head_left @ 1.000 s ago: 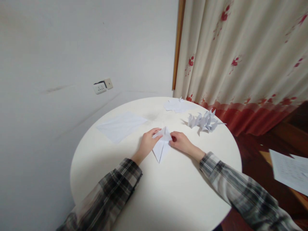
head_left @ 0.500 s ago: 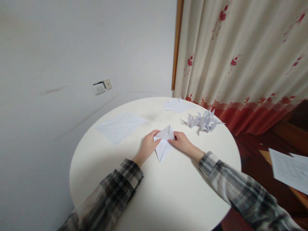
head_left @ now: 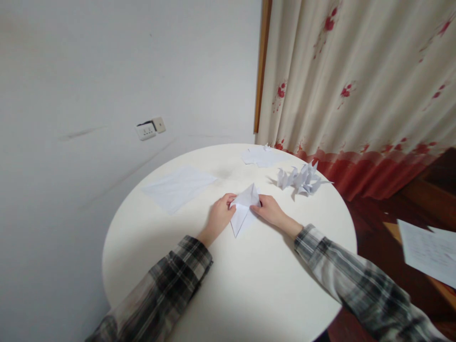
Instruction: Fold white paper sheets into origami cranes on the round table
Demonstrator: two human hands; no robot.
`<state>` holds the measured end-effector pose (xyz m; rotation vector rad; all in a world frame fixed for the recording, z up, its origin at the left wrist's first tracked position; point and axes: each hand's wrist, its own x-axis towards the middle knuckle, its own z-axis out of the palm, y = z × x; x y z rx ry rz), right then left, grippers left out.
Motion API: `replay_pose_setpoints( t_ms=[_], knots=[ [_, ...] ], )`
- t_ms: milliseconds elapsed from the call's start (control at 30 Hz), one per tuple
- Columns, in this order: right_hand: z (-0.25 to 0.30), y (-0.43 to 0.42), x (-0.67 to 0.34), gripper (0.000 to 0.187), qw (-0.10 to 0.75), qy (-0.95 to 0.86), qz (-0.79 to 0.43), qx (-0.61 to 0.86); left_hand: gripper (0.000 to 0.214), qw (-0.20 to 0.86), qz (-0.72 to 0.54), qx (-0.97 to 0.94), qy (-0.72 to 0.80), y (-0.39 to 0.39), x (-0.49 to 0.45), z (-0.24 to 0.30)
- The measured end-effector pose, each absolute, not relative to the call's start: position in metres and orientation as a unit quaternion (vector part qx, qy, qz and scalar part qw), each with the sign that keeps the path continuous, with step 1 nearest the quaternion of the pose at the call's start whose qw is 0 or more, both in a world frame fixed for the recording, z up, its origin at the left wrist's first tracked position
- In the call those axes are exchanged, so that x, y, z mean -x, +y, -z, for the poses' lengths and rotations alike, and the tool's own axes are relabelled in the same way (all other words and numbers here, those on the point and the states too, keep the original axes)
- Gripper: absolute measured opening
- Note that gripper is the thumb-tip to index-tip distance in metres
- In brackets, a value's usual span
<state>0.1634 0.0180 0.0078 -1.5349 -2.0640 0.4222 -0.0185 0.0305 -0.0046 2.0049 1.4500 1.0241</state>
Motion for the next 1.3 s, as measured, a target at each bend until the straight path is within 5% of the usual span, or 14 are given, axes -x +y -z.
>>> replay_pose_setpoints(
  t_ms=[633, 1067, 1300],
  knots=[
    [-0.009, 0.017, -0.163, 0.017, 0.252, -0.763, -0.141, 0.579, 0.022, 0.178, -0.415, -0.702, 0.55, 0.024, 0.014, -0.003],
    [-0.01, 0.017, -0.162, 0.019, 0.228, -0.759, -0.126, 0.596, 0.015, 0.314, -0.446, -0.682, 0.488, 0.023, 0.013, -0.002],
    [-0.01, 0.016, -0.162, 0.02, 0.239, -0.758, -0.142, 0.59, 0.028, 0.209, -0.37, -0.748, 0.509, 0.02, 0.012, -0.003]
  ],
)
